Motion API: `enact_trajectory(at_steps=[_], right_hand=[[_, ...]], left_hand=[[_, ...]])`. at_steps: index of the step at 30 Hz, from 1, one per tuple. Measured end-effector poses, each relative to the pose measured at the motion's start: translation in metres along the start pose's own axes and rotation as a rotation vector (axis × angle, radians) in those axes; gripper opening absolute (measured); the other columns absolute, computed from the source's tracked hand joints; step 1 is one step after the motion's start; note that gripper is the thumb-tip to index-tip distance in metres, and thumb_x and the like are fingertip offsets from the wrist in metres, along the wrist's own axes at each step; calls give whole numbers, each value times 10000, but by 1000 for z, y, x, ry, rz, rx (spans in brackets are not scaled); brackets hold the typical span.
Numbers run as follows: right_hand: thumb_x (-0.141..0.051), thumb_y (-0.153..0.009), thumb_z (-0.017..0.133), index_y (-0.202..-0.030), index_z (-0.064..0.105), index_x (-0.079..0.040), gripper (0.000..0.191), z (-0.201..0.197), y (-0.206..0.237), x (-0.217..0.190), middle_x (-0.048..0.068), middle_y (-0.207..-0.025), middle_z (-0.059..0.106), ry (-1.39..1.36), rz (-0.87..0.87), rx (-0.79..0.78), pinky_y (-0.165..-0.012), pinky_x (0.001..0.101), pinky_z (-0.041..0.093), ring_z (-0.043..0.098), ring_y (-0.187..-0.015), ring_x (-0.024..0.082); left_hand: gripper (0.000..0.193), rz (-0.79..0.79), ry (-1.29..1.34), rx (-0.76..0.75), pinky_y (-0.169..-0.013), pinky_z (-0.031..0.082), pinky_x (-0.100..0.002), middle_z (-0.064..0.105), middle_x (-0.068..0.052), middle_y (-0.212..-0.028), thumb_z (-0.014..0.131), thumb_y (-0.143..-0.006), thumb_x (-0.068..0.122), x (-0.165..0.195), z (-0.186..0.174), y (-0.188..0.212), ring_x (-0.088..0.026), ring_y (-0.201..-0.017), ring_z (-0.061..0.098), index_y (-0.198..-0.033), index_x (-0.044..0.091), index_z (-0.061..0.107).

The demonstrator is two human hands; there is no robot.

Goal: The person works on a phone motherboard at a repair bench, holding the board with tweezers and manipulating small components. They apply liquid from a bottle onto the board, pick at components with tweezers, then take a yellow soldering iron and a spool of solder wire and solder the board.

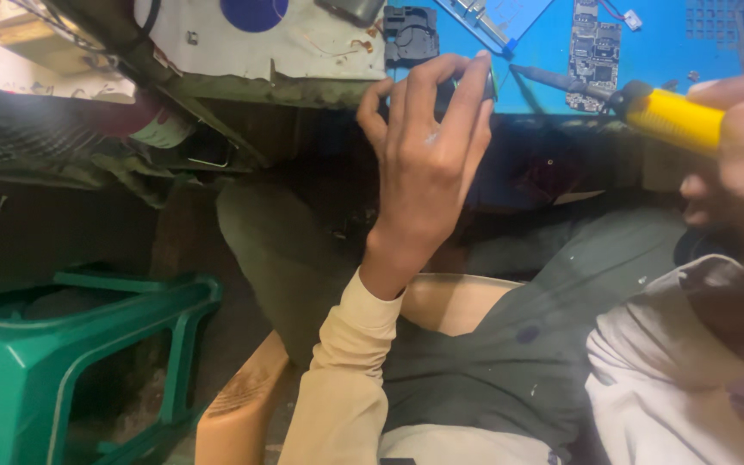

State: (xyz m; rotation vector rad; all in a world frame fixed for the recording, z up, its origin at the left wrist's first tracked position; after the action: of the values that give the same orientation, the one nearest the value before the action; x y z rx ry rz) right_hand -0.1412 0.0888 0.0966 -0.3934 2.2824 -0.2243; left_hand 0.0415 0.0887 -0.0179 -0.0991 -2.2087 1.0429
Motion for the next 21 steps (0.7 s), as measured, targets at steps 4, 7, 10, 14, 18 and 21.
enact_trajectory(at_steps=[4,7,10,14,18,21], right_hand=[[-363,-1104,548,-1211,630,18,404,0,-3,-10,102,-950,634,23,-2,-23,-685,271,513,619,-741,152],[-341,-1086,553,-1194,651,9,379,-6,-3,-11,86,-905,641,35,-3,-39,-678,265,511,621,-727,139],[-318,-1067,557,-1176,672,1,356,-18,-4,-20,71,-860,648,36,9,-57,-671,259,510,624,-713,126],[-290,-1029,571,-1131,707,-7,331,-30,-5,-34,52,-777,652,-6,7,-117,-627,252,500,628,-650,109],[-272,-1031,598,-1078,709,10,307,-24,1,-24,50,-776,653,-198,47,21,-643,249,476,594,-691,103],[-265,-1031,613,-1069,708,18,301,-21,7,-10,53,-791,642,-280,37,86,-658,246,470,590,-711,101]], left_hand=[[405,-18,22,23,-1125,345,-424,545,-52,-1269,780,-1024,116,-3,3,4,-203,-1160,572,-1389,102,605],[399,-33,22,37,-1129,351,-442,546,-72,-1286,776,-1011,121,-3,3,5,-229,-1159,572,-1371,90,607],[383,-10,8,54,-1115,354,-480,560,-100,-1283,772,-979,115,0,2,-3,-270,-1158,577,-1327,60,621],[369,3,20,58,-1091,360,-511,583,-122,-1224,762,-940,102,6,-4,-13,-292,-1136,588,-1280,30,638],[370,16,6,64,-1082,356,-519,593,-125,-1208,754,-928,111,8,-8,-13,-301,-1133,593,-1270,29,637],[358,7,17,56,-1077,357,-520,599,-124,-1195,747,-925,110,8,-7,-13,-299,-1120,598,-1258,29,644]])
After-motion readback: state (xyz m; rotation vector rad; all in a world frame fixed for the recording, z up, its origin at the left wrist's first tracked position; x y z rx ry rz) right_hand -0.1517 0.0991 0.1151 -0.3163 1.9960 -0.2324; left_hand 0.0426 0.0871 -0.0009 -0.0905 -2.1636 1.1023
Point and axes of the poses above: each hand's wrist, its own y-axis away from the middle knuckle, its own z-axis out of the palm, x = y × z, the point moved 3 cm from there along -y, towards the middle knuckle
